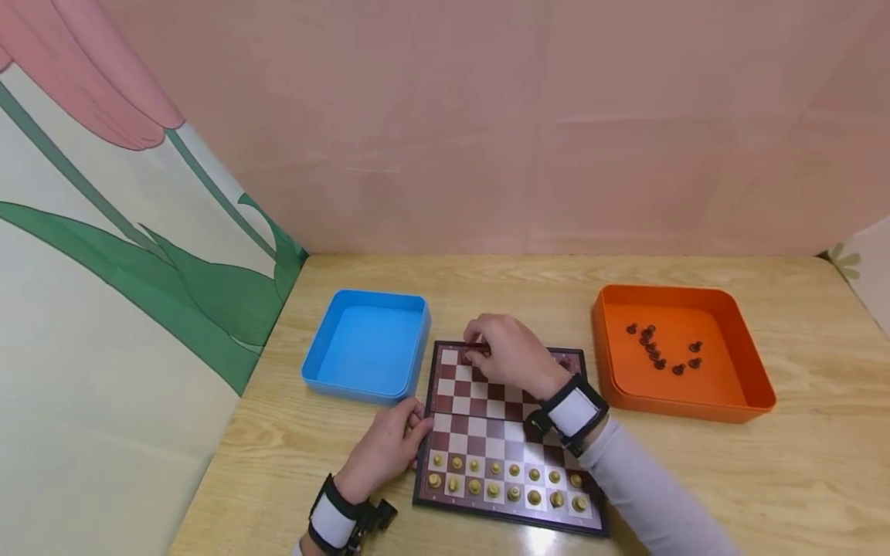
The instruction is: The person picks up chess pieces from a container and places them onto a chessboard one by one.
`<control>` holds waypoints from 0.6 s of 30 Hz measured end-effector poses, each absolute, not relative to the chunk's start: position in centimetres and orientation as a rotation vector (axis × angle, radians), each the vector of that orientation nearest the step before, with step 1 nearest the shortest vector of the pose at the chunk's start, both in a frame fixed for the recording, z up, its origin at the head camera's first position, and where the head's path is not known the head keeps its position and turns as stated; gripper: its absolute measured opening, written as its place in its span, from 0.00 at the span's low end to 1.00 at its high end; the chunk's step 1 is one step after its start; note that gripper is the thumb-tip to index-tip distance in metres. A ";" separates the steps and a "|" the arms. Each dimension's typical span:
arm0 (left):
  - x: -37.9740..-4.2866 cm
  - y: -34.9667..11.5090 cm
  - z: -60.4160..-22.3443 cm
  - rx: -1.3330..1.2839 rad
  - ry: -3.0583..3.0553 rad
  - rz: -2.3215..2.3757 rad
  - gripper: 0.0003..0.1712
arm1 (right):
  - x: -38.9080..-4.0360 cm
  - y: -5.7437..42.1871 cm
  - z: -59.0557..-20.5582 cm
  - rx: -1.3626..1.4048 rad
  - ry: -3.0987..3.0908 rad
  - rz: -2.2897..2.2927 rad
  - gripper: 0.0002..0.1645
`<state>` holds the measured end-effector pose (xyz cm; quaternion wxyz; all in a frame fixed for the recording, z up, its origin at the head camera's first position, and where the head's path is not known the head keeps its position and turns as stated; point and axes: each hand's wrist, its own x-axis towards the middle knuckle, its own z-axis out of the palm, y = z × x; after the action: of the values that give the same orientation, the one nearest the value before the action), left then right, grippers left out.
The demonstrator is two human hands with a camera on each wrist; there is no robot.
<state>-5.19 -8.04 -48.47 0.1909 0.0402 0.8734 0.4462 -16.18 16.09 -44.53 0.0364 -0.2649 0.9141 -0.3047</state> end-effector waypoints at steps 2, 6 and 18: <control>-5.2 -8.1 -48.5 0.107 2.456 1.255 0.07 | -16.1 16.7 -44.1 -0.800 2.845 -0.932 0.10; -5.1 -8.1 -48.4 0.105 2.454 1.268 0.07 | -15.7 18.3 -43.3 -0.780 2.917 -0.922 0.09; -5.1 -8.1 -48.4 0.112 2.454 1.263 0.08 | -15.2 25.5 -42.2 -0.639 3.100 -0.898 0.10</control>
<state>-5.10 -8.13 -48.43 0.1885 0.0398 0.8725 0.4491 -15.16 25.54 -42.19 -0.0740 -0.1936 0.9397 -0.2722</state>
